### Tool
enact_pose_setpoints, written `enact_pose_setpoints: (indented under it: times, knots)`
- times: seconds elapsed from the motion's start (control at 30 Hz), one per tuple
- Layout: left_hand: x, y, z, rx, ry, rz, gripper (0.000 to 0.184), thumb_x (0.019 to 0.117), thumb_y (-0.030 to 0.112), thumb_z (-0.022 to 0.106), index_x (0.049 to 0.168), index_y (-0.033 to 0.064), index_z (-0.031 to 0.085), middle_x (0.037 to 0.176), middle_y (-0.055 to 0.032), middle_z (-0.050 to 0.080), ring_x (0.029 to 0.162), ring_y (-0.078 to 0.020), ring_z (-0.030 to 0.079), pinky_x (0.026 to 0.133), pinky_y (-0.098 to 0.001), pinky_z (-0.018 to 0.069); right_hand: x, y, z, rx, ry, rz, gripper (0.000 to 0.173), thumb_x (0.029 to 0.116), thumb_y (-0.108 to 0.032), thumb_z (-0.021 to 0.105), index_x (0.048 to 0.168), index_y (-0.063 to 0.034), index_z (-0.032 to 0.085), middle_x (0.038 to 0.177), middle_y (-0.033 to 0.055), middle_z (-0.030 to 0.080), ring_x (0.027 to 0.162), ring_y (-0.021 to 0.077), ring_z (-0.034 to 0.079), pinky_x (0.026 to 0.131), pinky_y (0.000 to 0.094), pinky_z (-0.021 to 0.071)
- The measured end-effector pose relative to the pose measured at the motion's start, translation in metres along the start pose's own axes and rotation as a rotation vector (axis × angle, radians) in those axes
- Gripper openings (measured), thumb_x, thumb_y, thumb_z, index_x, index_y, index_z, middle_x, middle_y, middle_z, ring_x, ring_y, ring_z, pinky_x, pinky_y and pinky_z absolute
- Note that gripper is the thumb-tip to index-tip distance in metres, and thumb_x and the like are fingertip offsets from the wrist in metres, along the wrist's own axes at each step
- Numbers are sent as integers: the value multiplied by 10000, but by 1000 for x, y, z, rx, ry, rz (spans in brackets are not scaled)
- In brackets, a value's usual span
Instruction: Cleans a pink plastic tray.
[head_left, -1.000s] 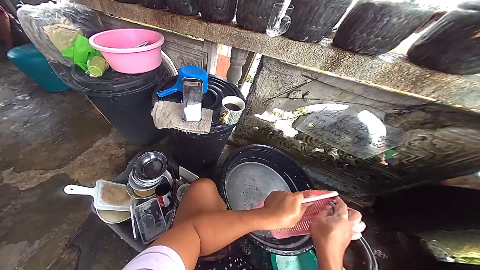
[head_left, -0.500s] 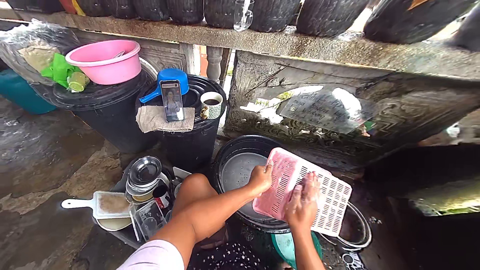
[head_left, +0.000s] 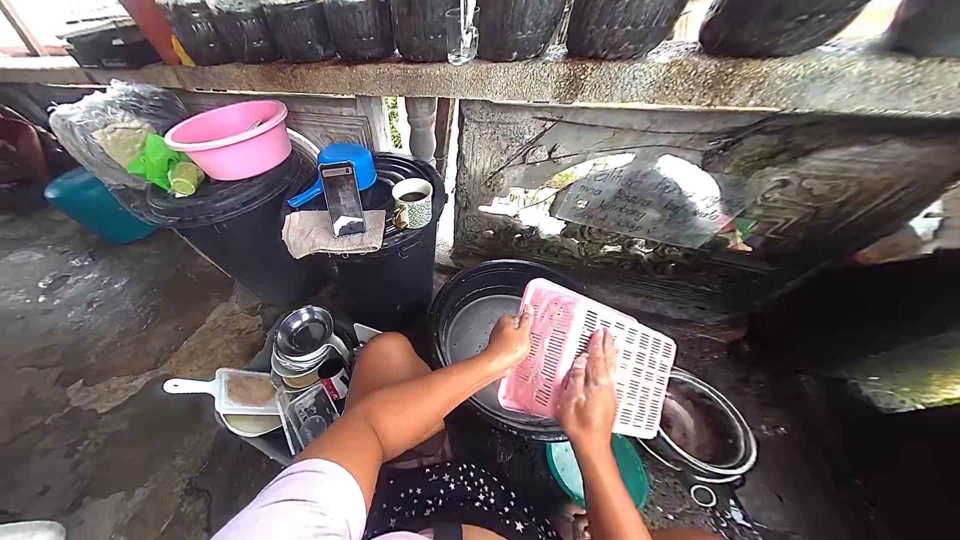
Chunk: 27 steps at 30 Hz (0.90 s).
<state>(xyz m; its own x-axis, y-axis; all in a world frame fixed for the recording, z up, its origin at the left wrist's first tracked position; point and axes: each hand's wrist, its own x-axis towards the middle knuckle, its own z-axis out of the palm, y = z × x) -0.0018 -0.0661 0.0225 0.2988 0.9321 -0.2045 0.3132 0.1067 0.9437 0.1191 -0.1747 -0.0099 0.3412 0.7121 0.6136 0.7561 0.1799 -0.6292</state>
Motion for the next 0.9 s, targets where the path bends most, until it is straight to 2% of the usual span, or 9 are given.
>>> enact_pose_setpoints:
  times: [0.1,0.27,0.37,0.5,0.6,0.7,0.77,0.83,0.9]
  knots:
    - [-25,10,8,64,-83,43,604,1125,453,311,845,7,607,765,-117,571,732,-234,595,695,-445,513,26,26,-20,68,99,-40,601,1100,-308,256,1517,93,419,1625,255,362,1566,370,248,1311,505,142]
    - [-41,36,-3,12,-22,141,553,1114,430,384,892,4,658,774,-119,605,740,-225,610,726,-451,529,39,97,-47,39,236,263,552,1111,-241,258,1518,100,406,1603,277,383,1539,345,325,1288,438,223]
    - [-29,33,-10,-98,71,115,645,1066,612,368,1019,40,661,779,-106,608,689,-206,603,653,-425,553,12,54,-30,79,115,302,589,1105,-252,284,1590,80,243,1646,294,275,1548,373,281,1268,506,259]
    - [-9,15,-9,-28,147,122,756,1040,694,294,1046,36,667,893,-159,640,813,-251,633,735,-477,555,9,-14,-4,169,0,48,549,1064,-246,340,1578,-67,410,1694,156,265,1587,319,193,1285,537,233]
    - [-29,15,-5,59,83,128,711,1064,640,305,981,35,670,844,-136,644,784,-225,645,734,-450,560,36,14,-18,157,42,-58,553,1082,-244,273,1577,-29,395,1690,138,290,1596,298,172,1317,518,144]
    - [-50,27,-10,-31,32,209,657,1051,642,349,915,84,668,748,-69,624,674,-155,620,637,-367,558,28,78,-39,108,131,150,554,1111,-287,213,1590,-58,372,1685,73,322,1582,234,231,1301,481,204]
    - [-49,36,-14,-115,57,278,643,1040,664,357,946,115,679,772,-48,644,681,-131,635,628,-347,571,10,113,-33,75,230,344,553,1109,-307,242,1580,-61,393,1642,119,391,1532,251,348,1261,495,292]
    - [-46,46,-14,-133,123,312,633,1042,663,354,1008,118,674,799,-52,628,683,-135,614,614,-351,552,2,97,-20,81,237,414,548,1103,-274,280,1560,7,397,1610,214,409,1515,319,373,1251,509,296]
    - [-46,52,-12,-81,169,277,683,1031,703,318,1021,108,654,773,-75,572,636,-168,553,557,-376,498,-1,49,-10,124,229,277,570,1111,-293,242,1580,10,360,1648,200,348,1559,275,293,1292,440,229]
